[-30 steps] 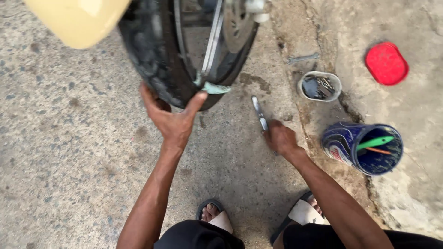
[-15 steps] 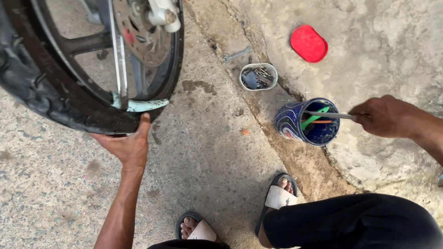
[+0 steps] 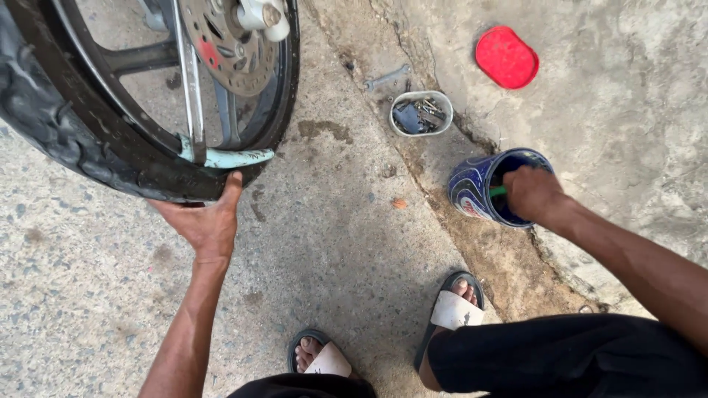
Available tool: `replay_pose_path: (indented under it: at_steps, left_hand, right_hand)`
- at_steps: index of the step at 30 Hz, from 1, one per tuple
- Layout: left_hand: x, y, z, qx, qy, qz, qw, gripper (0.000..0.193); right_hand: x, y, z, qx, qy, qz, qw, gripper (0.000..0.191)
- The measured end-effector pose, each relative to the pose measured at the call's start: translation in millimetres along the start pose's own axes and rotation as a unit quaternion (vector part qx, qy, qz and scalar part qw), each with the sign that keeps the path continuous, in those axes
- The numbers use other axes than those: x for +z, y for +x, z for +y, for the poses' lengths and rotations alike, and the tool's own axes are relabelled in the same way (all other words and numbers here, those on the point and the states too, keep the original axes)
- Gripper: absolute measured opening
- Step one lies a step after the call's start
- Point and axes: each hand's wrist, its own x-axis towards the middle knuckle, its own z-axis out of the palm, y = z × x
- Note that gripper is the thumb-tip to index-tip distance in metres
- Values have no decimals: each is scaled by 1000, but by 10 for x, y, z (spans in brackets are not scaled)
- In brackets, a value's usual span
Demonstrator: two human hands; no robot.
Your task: The person uses a tire lever to pry the bead of a motorcycle tire away from the rim. They repeatedly insert the lever at different points around the tire circumference, working to separate the tire from the rim.
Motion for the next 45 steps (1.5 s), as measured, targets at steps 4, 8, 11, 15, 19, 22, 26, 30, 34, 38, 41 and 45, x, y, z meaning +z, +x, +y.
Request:
replay_pose_path:
  at_steps: [4,8,11,15,19,22,26,30,34,38,41,45]
  left_hand:
    - [52,-37,-34,-2,121,-4,993,141]
    - [150,-90,44,6,-74,-25,997,128]
    - [254,-87,157,7,-87,-24,996,110]
    - [298,-48,296,-18,-57,-9,998,104]
    - [295,-23,376,-5,-74,-11,997,93]
    - [308,1,415,-12,-104,-12,994,79]
    - [293,22,472,9,-88,-13,996,63]
    - [286,27,529,28,-92,-8,995,55]
    - [275,44,553,39,-77,-3,996,34]
    - [263,60,529,57,-55,-7,997,20]
    - [269,62,503,53,-51,-4,997,17]
    - [267,64,494,70,-44,1,997,18]
  right_hand:
    - [-234,-205,193,-11,-39,53,998,26]
    - [-441,-485,48,-18,98,63,993,30]
    - [-664,-962,-139,-191,339,113,914,33]
    - [-723,-1085,-1060,-412,508,173,736,37]
    - [-315,-630,-2254,-366,569,155,720,34]
    - [-51,-408,-2837,-324,655,120,672,39]
    - [26,-410,-3228,-300,688,150,644,40]
    - [11,-356,-3319,-330,684,201,619,39]
    - [51,-241,-3392,-327,668,223,630,38]
    - [80,-346,-3770,-310,693,321,566,37]
    - [88,-484,-4092,-261,730,324,543,36]
    - [88,-554,-4220,-234,768,293,519,35]
